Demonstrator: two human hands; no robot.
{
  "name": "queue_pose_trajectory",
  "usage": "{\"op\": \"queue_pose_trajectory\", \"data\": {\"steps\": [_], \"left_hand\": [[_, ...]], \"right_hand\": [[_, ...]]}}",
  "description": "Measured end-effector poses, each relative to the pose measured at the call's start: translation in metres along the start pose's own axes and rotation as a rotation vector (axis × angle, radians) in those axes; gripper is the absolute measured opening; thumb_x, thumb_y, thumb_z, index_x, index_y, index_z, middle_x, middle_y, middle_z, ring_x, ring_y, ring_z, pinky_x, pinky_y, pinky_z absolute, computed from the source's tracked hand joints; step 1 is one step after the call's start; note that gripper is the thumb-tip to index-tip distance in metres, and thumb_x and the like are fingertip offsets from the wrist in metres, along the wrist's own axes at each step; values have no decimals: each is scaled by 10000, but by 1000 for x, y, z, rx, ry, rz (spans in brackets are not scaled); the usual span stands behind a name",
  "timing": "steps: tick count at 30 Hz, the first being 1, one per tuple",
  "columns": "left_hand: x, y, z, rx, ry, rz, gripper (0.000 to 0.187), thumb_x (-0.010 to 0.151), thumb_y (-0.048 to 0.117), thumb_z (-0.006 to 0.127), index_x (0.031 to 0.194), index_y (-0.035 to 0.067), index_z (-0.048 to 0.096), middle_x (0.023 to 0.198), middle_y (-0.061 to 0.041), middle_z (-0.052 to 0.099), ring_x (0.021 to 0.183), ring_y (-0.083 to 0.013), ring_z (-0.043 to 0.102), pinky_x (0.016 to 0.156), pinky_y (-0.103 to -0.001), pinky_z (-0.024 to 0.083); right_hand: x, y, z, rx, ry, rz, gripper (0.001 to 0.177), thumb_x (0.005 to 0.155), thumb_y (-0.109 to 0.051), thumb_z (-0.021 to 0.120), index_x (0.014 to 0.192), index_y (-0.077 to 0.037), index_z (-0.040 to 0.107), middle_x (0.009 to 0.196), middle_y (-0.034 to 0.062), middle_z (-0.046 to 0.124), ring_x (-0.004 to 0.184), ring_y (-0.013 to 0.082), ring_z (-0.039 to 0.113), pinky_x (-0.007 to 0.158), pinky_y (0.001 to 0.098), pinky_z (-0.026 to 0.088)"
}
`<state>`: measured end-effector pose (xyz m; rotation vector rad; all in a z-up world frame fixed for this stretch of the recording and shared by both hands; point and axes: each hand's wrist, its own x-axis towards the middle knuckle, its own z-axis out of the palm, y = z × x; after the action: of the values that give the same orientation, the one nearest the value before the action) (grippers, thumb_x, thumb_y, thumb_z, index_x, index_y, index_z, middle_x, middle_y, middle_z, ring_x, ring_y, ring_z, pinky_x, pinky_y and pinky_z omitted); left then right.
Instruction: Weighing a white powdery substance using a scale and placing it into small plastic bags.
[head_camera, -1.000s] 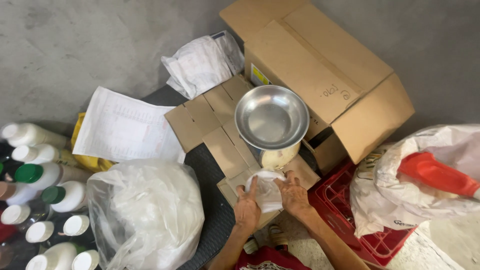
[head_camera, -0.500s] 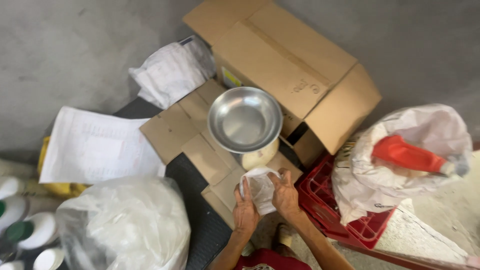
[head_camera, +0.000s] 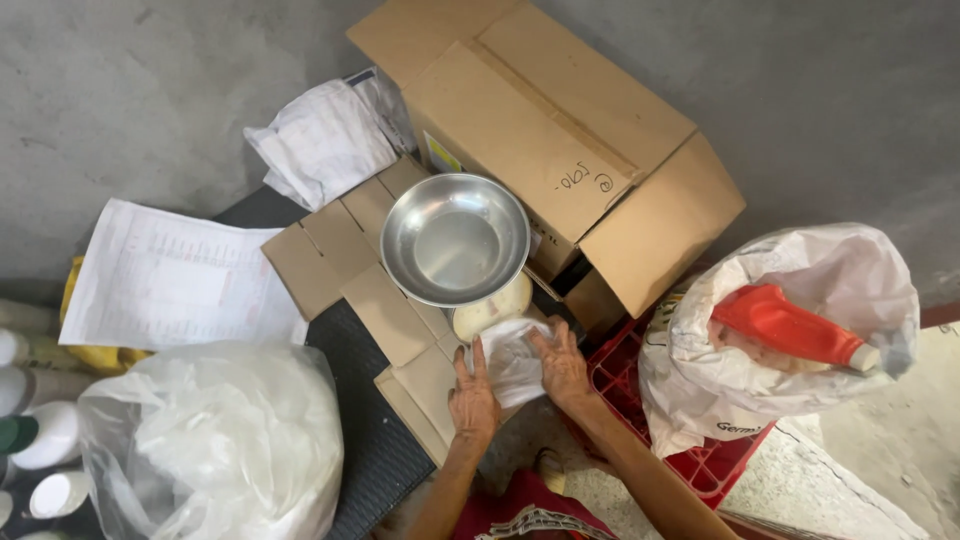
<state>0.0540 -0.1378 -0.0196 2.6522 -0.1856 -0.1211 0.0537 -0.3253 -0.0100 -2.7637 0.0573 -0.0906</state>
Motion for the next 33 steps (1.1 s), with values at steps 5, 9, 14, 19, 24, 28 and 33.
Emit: {"op": "queue_pose_trajectory", "data": {"steps": [5,9,14,19,24,28,33], "left_hand": [[-14,12,-14,-53,-2,-119,1102,759,-27,715,1625,121,49,1614,-271,179,1064,-439,659,904,-548,512],[-27,22,-42,-103,238,164,1066,708,101,811,1559,63,169,1531,-290,216,1288,-470,457,992,-646,300],[-21,1,-45,-63,312,561,699,784,53,712,1443,110,487,1445,-139,463,1310,-321,436,1058,-550,281],[3,-10,-31,78,61,799,373,871,82,669,1242,54,693,1276,-84,599,1285,-289,476,1061,-552,299],[36,-23,-7,348,-82,661,386,809,107,660,1184,40,720,1148,-130,594,1234,-334,467,1053,-542,282],[37,-22,-12,341,-66,678,357,831,97,645,1175,48,728,1136,-126,598,1197,-318,479,1067,-548,282],[14,-19,-17,-62,293,456,418,807,127,684,1225,145,700,1269,-102,584,1271,-283,480,1039,-517,277]], "right_hand": [[7,19,4,69,18,-13,690,752,92,673,1384,-181,615,1472,237,371,1257,455,484,952,521,533],[0,-29,-74,88,-178,66,572,734,-76,821,1272,-205,678,1609,205,256,1312,434,373,884,614,439],[-37,-36,-66,84,168,145,473,771,-35,728,1208,-217,741,1432,96,483,1210,328,459,897,571,417],[-44,-20,-1,-103,212,-76,406,818,2,653,1174,-169,747,1255,14,635,1107,242,500,903,549,382],[-37,-7,21,-163,-99,-168,255,766,-81,709,1012,-106,769,1188,45,643,1185,302,480,884,623,338],[-37,2,9,-272,-201,-125,220,831,-82,686,1002,-179,783,1104,-12,656,1197,258,494,1008,631,332],[-34,-29,-27,52,305,122,276,768,-10,691,974,-175,772,1215,12,642,1078,269,525,836,561,388]]}}
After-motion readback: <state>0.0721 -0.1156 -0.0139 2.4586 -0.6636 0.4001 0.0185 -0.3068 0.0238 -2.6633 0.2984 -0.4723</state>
